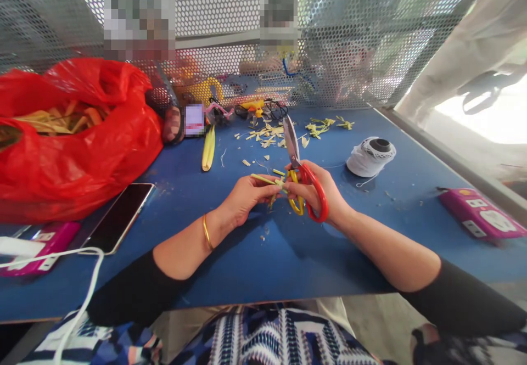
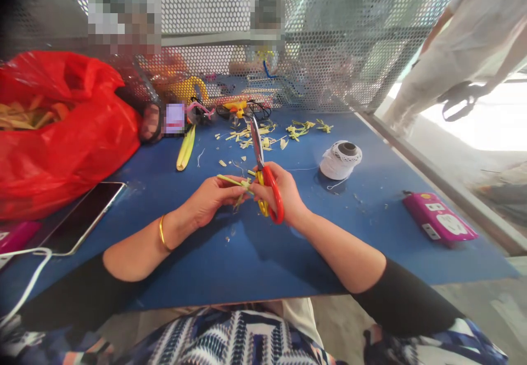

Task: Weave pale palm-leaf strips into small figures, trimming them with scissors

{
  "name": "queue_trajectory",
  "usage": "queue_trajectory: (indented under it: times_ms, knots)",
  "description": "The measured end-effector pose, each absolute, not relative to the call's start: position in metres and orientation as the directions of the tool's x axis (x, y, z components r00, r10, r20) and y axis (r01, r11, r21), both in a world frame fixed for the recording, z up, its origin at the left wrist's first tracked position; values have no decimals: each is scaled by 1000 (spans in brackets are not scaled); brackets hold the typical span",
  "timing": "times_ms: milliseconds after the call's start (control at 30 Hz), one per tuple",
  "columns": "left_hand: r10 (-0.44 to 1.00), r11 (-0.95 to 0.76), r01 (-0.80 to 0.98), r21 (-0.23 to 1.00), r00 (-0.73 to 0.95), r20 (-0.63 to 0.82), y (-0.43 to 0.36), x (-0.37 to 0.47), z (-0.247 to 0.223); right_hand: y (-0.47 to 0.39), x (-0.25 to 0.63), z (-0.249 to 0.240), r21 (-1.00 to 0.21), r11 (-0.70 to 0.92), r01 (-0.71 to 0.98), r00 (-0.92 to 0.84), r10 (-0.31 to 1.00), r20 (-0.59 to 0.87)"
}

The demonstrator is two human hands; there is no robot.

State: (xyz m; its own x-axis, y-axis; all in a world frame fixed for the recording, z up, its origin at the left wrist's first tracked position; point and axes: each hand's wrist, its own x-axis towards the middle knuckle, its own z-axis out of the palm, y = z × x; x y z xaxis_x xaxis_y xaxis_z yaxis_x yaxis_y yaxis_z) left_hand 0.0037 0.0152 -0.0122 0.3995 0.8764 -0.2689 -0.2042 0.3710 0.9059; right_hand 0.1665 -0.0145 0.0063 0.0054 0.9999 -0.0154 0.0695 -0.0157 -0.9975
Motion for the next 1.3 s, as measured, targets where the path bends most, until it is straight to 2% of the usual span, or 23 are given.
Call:
queue_trajectory:
  times_ms: [67,167,300,400,467,600,900,1300]
  knots:
    - [892,362,-223,905,364,-267,19,0,-9,-14,170,11,-995,-18,94,6,1000,-18]
    - [927,337,-366,867,288,-239,28,-6,-4,-15,181,20,-984,47,172,-19,999,45]
    - [972,236,-516,823,137,-192,42,-16,5,-16,199,25,-945,212,250,-225,962,157]
    - [984,176,-570,802,73,-164,49,-22,9,-15,207,22,-924,233,303,-401,911,98]
    - [988,146,-599,787,50,-146,51,-24,10,-13,207,18,-904,214,370,-436,899,34]
    - [992,120,-635,763,44,-119,49,-23,11,-13,202,12,-863,186,470,-406,914,-24]
    - [977,211,-616,759,135,-163,44,-17,5,-16,194,21,-818,114,564,-277,959,-57]
    - [975,219,-587,779,152,-160,44,-16,4,-15,198,16,-736,145,661,-230,973,-16]
